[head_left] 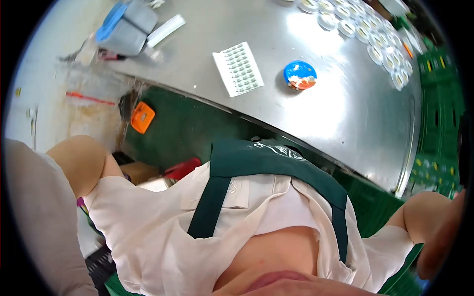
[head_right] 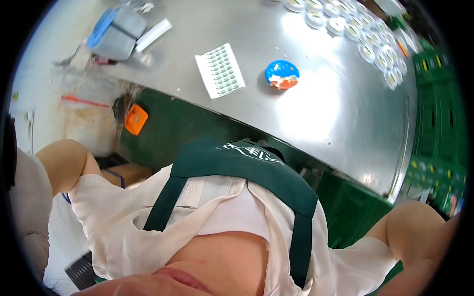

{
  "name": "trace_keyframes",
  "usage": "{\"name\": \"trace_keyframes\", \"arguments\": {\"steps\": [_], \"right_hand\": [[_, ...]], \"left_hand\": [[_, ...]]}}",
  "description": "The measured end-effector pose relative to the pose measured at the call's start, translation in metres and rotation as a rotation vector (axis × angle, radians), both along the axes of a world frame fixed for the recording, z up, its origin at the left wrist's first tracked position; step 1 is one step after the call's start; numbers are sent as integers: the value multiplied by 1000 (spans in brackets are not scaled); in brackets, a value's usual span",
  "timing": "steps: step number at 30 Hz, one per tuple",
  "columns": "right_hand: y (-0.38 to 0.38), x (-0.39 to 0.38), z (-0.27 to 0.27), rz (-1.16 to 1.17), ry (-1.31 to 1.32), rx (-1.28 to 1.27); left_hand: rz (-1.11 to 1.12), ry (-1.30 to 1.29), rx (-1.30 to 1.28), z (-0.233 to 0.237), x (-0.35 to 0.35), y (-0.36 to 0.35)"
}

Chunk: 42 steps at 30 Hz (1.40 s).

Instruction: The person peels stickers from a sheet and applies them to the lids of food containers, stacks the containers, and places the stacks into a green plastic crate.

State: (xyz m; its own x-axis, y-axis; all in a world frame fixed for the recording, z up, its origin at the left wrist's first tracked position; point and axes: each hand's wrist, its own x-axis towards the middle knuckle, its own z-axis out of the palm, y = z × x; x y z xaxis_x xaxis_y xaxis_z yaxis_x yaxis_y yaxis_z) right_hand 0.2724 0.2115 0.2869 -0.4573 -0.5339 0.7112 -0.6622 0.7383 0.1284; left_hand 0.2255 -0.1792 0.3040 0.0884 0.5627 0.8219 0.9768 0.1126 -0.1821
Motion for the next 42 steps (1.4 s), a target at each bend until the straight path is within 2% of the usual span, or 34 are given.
{"name": "trace_keyframes", "arguments": {"steps": [11, 17, 21, 24, 27, 35, 37, 38, 39, 40, 41, 42], "right_hand": [[-31, -115, 1, 416, 200, -155], [-92, -149, 16, 503, 287, -255], [-158, -159, 37, 532, 269, -294], [-209, -154, 32, 564, 356, -308], [-253, -154, 12, 617, 455, -308], [-351, -186, 5, 689, 434, -398], [-361, -206, -6, 589, 397, -553], [-321, -230, -28, 507, 333, 171], [-285, -242, -123, 124, 27, -453], [-335, -222, -129, -37, -101, -13], [-334, -217, -174, -129, -698, -98], [-319, -222, -222, 74, -917, 13]], "left_hand": [[494, 215, 114, 14, 81, -23], [592, 324, 163, 29, 88, -69], [631, 290, 207, 48, 84, -127], [625, 327, 210, 35, 88, -169], [625, 386, 217, 2, 93, -203], [780, 373, 356, -33, 73, -298], [965, 203, 474, -66, 58, -313], [1125, 29, 554, -89, 50, -321], [1361, -293, 628, -125, 47, -320], [1545, -666, 600, -161, 40, -317], [1543, -863, 260, -189, 26, -335], [1439, -1119, 219, -244, 38, -349]]}}
